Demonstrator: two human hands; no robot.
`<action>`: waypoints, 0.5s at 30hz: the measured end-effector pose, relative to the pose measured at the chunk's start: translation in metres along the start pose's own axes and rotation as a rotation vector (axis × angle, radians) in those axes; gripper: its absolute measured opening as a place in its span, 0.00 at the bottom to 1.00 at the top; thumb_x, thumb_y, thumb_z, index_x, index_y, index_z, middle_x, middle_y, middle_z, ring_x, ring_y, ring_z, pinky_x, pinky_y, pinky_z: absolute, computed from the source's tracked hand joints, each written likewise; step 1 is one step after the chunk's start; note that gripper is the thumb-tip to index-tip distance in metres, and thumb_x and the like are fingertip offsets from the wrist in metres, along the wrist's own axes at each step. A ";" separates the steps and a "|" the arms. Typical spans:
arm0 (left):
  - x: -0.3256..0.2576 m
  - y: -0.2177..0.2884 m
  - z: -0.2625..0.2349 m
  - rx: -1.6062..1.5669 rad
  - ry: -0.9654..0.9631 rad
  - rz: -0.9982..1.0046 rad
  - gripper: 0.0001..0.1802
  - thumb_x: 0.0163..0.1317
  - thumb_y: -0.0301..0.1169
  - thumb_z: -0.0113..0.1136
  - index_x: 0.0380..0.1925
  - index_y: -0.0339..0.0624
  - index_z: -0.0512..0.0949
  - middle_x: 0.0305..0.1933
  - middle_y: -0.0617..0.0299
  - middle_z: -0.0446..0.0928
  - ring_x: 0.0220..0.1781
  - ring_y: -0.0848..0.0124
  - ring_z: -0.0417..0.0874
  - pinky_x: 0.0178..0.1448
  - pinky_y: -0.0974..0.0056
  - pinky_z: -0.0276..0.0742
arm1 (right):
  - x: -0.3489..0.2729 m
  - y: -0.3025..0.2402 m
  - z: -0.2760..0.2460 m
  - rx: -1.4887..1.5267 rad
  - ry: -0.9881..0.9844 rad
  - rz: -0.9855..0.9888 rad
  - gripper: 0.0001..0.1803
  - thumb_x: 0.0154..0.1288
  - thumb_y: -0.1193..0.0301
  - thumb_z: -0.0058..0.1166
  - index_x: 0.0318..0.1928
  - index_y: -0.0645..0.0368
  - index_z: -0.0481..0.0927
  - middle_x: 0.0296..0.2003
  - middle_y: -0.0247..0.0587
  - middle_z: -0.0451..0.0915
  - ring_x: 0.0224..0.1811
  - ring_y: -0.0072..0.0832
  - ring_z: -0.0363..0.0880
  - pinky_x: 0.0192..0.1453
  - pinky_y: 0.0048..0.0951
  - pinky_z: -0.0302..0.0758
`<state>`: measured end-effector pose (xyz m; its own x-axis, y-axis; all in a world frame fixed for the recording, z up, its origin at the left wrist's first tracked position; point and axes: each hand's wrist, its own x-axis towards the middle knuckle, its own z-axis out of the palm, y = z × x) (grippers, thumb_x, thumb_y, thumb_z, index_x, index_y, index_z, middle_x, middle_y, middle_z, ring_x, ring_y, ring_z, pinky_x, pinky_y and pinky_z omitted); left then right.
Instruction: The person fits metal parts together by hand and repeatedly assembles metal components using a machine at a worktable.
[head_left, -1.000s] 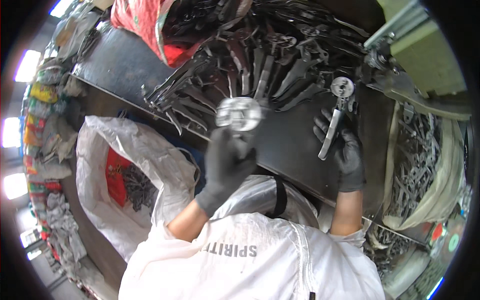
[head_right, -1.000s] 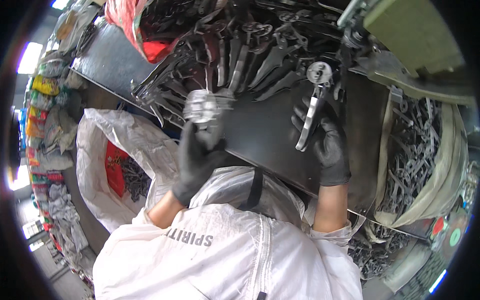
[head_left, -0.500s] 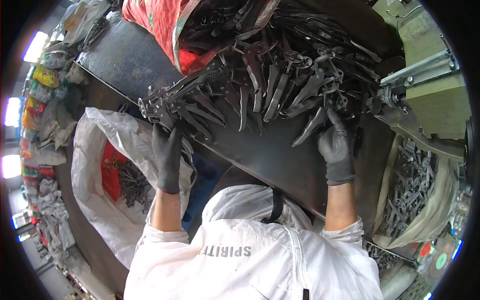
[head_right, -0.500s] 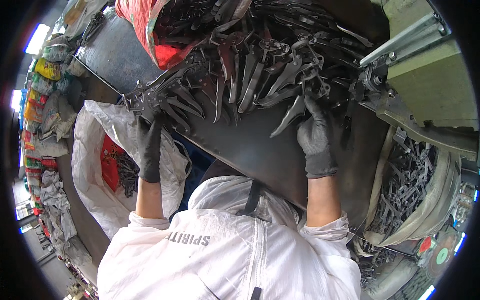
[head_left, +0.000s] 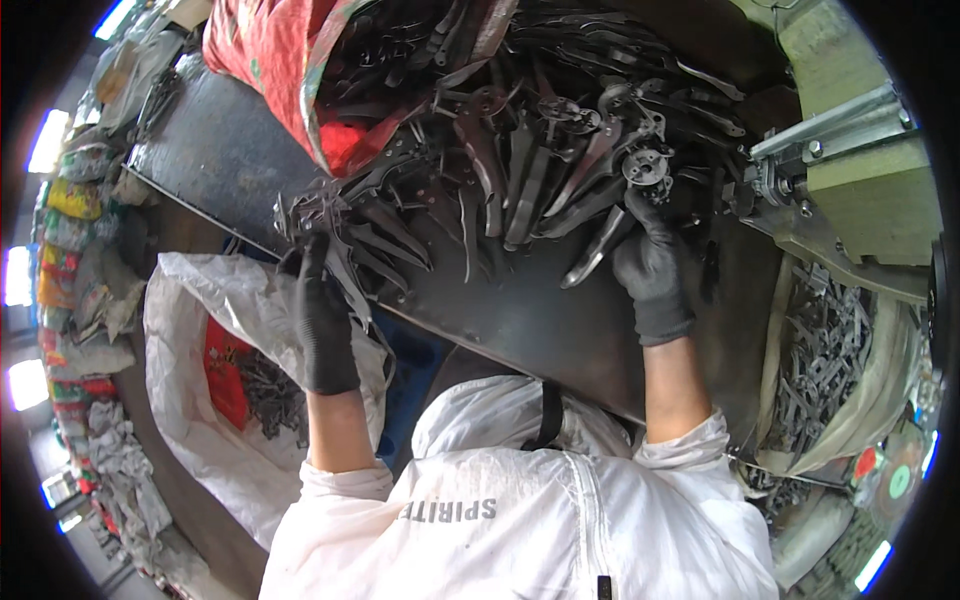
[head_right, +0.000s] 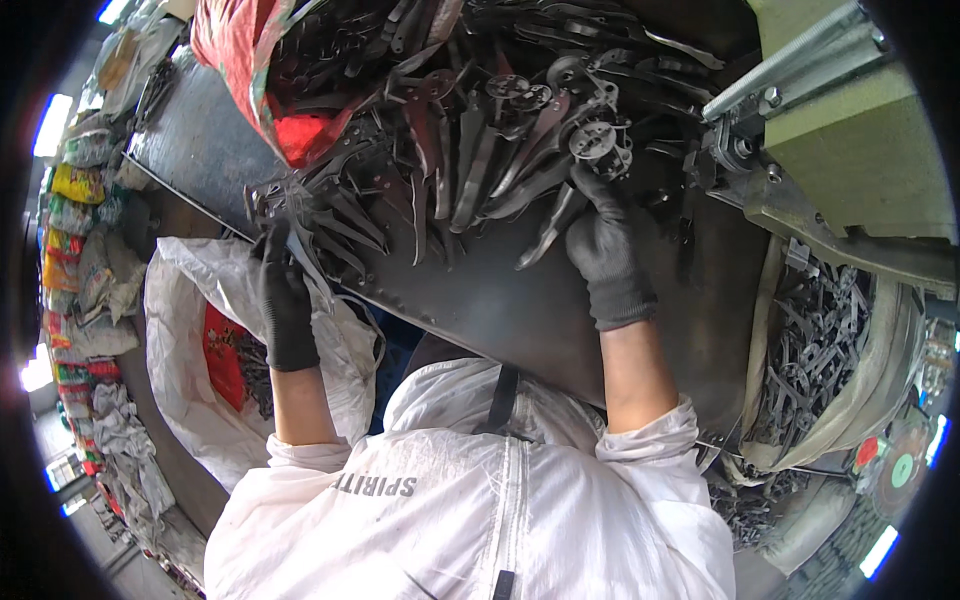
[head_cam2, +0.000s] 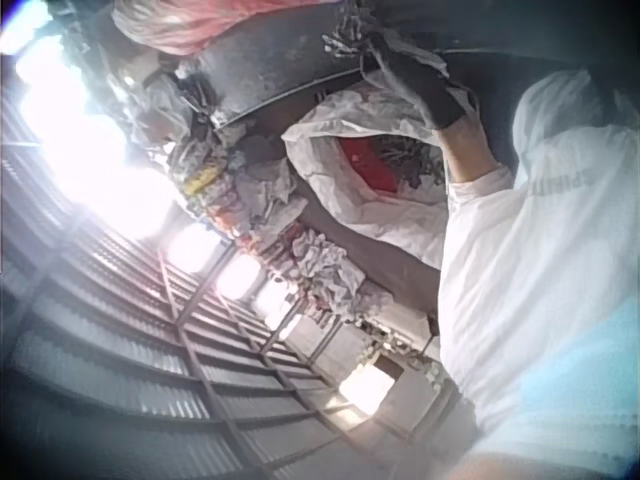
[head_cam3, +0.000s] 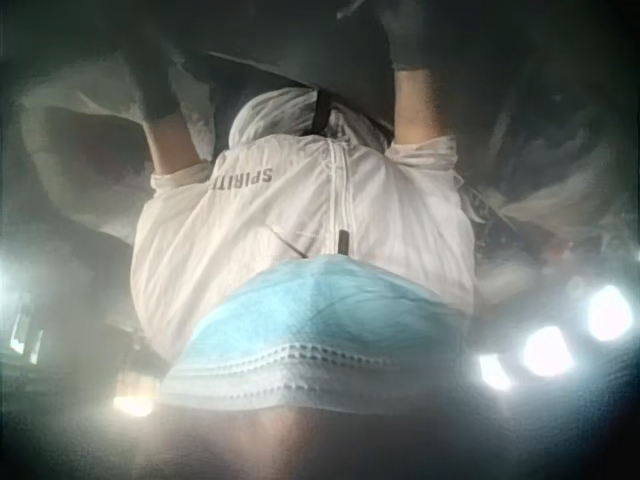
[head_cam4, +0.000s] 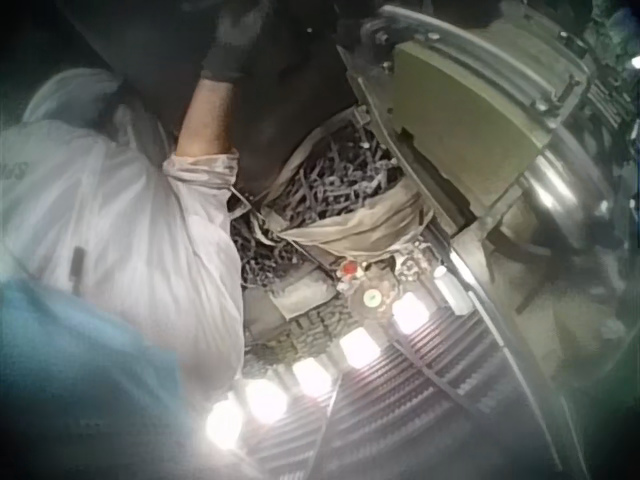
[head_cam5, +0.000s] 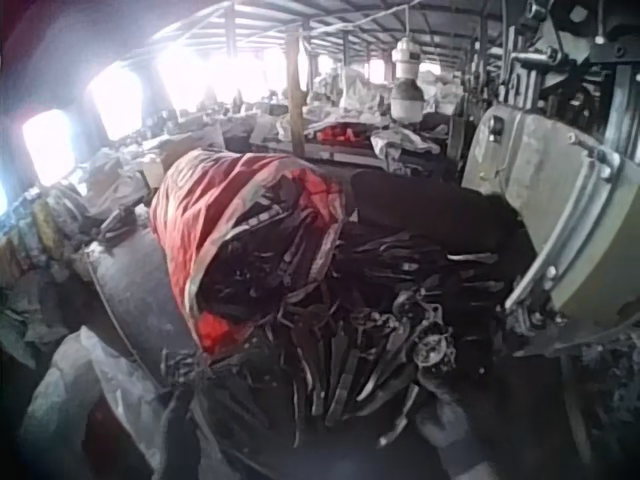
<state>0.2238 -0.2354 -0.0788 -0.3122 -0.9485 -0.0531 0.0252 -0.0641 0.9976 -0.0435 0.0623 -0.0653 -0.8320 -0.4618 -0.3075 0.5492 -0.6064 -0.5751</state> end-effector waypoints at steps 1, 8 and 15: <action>0.002 0.002 -0.001 -0.166 -0.027 -0.068 0.14 0.67 0.33 0.67 0.45 0.33 0.79 0.47 0.60 0.82 0.47 0.72 0.82 0.52 0.66 0.78 | 0.004 -0.006 -0.005 -0.044 0.002 0.070 0.24 0.60 0.81 0.67 0.57 0.50 0.80 0.51 0.30 0.83 0.54 0.27 0.80 0.57 0.34 0.78; 0.022 0.027 0.021 -0.378 -0.152 -0.348 0.14 0.69 0.31 0.63 0.52 0.38 0.81 0.41 0.62 0.85 0.33 0.74 0.86 0.34 0.68 0.82 | 0.015 -0.025 0.016 -0.123 -0.202 0.138 0.28 0.55 0.79 0.72 0.56 0.51 0.80 0.50 0.30 0.82 0.54 0.26 0.79 0.57 0.30 0.77; 0.016 0.022 0.040 -0.327 -0.241 -0.248 0.17 0.72 0.34 0.60 0.58 0.46 0.77 0.49 0.60 0.83 0.49 0.68 0.85 0.54 0.60 0.83 | 0.032 0.000 0.006 -0.413 -0.265 -0.007 0.25 0.56 0.76 0.70 0.56 0.56 0.82 0.52 0.31 0.82 0.52 0.27 0.81 0.61 0.33 0.76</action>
<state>0.1817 -0.2397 -0.0556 -0.5568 -0.7958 -0.2381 0.2073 -0.4107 0.8879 -0.0692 0.0435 -0.0704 -0.7574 -0.6401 -0.1292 0.4213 -0.3277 -0.8456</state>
